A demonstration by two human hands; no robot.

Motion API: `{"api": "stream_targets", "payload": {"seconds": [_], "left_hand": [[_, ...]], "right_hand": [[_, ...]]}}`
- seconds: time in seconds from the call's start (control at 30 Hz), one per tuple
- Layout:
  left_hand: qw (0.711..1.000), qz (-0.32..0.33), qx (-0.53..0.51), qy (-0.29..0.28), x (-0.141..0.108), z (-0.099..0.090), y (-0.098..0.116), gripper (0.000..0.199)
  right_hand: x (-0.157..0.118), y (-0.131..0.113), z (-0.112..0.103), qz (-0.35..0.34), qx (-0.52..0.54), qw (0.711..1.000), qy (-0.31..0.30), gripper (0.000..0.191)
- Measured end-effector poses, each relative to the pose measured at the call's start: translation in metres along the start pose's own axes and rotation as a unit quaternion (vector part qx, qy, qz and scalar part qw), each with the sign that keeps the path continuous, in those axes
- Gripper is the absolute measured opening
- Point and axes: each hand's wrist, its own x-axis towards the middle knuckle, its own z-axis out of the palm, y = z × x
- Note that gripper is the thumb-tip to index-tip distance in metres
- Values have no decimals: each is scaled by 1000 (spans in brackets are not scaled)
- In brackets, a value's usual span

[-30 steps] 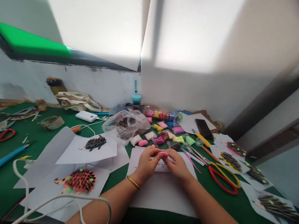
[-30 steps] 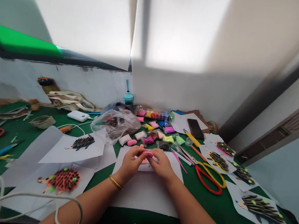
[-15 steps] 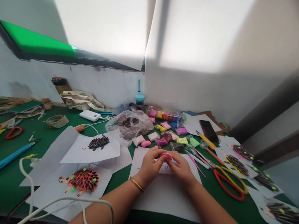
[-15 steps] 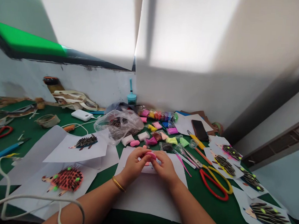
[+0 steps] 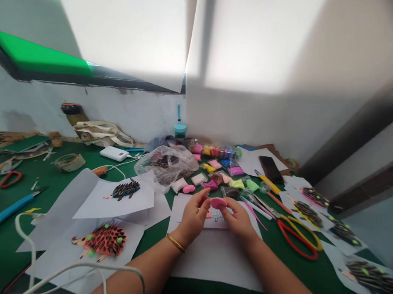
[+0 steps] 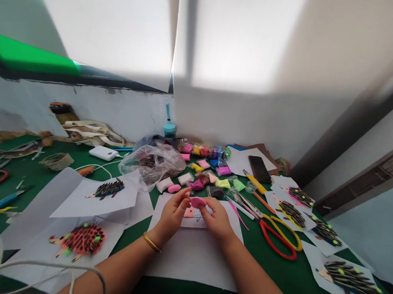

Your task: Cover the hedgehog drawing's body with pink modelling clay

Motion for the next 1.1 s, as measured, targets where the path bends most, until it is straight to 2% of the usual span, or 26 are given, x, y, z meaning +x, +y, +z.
{"api": "stream_targets", "payload": {"seconds": [0.07, 0.13, 0.27, 0.4, 0.5, 0.67, 0.77, 0.93, 1.1], "left_hand": [[1000, -10, -23, 14, 0, 0, -5, 41], [999, -1, -26, 27, 1, 0, -6, 38], [998, 20, -6, 53, 2, -3, 0, 32], [996, 31, -7, 87, 5, -7, 13, 29], [995, 21, -28, 93, 8, -11, 25, 29], [999, -1, -25, 42, 2, -19, 49, 26], [1000, -25, 3, 3, -9, -23, 56, 24], [991, -20, 104, -79, -23, -25, 52, 20], [970, 33, 147, -191, -24, -16, 47, 23]], "right_hand": [[0, 7, -4, 43, -10, 998, 40, 38], [-2, 12, -8, 63, -33, 996, 52, 41], [-16, 9, -19, 45, -101, 994, -3, 36], [-40, 5, -25, 4, -190, 979, -67, 29], [-56, 7, -24, -20, -233, 971, -59, 28], [-69, 1, -20, -24, -224, 971, -77, 27], [-76, -6, -17, -14, -214, 972, -94, 26], [-78, -14, -17, -11, -191, 977, -93, 23], [-60, -24, -18, -20, -151, 985, -75, 21]]}}
